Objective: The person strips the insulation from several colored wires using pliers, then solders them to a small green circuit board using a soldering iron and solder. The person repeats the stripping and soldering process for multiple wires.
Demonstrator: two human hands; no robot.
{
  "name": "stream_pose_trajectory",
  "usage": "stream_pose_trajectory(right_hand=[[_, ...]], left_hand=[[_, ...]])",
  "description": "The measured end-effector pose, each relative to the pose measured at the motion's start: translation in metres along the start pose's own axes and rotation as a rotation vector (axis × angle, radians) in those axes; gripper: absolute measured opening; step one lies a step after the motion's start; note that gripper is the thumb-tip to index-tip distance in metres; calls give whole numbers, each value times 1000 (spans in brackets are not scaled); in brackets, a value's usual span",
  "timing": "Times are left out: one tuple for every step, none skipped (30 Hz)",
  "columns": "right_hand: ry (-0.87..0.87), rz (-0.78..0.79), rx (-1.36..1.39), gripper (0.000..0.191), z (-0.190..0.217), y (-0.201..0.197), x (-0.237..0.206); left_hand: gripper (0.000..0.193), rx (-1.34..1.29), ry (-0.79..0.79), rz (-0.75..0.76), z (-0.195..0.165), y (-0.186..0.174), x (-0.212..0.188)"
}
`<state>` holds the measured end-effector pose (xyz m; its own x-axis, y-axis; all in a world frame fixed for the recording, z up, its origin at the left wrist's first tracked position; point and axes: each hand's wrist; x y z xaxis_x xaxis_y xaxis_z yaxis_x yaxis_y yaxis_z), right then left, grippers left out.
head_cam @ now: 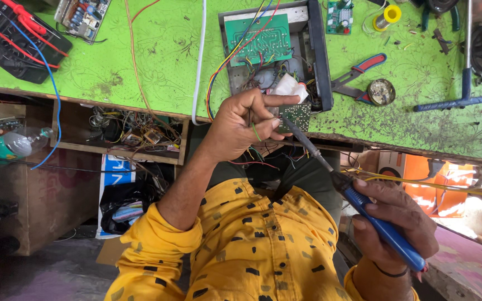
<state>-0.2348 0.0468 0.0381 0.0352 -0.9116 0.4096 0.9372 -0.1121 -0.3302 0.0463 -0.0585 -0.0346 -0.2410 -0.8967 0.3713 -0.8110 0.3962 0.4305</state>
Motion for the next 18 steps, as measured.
stream_pose_trajectory(right_hand=[[0,6,12,32,0,0,0],[0,12,24,33,0,0,-1],[8,13,15,32,0,0,-1],[15,13,8,32,1,1,-2],[23,14,0,32,1,0,-3],[17,6,-3,32,1,0,-4],[11,-1,-5,32,1,0,-4],[8,-7,-8,31,1,0,-5],[8,-1,-10,31,0,0,-5],[7,5,-11,31,0,0,-5],[8,10,-12,31,0,-1,-5],[7,10,-15,32,0,-1,-5],[5,10,-17,32,-1,-1,-4],[4,11,-18,32,0,-1,-5],[13,11,-33,32,1,-1,-5],[21,11,-47,33,1,-1,-6],[29,11,-62,34,2,-1,-6],[34,0,-66,33,3,0,-7]], left_hand=[[21,0,-1,0,0,0,0],[21,-3,1,0,0,0,0],[21,-6,4,0,0,0,0],[21,-8,6,0,0,0,-1],[21,-10,7,1,0,0,0],[21,-11,8,2,0,0,-1],[21,-13,9,2,0,0,-1],[21,-12,7,0,0,0,-2],[21,-12,5,0,0,0,-2],[21,-11,4,0,0,0,-2],[21,-18,2,1,0,0,-3],[21,-25,1,3,1,0,-3],[21,-30,3,5,1,-1,-2],[21,-24,1,4,1,-1,-2],[21,-18,-1,2,1,0,-2],[21,-13,-2,1,1,0,-2],[21,-12,2,6,1,-1,-2],[21,-10,7,11,1,-1,-2]])
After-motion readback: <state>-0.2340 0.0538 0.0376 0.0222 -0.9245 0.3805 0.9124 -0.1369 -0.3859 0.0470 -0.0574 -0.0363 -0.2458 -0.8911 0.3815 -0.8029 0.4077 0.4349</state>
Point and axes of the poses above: each hand's wrist, its own x-axis towards the middle knuckle, its own y-axis out of the palm, z = x × y, and after that the axes turned 13 degrees about y, right-handed
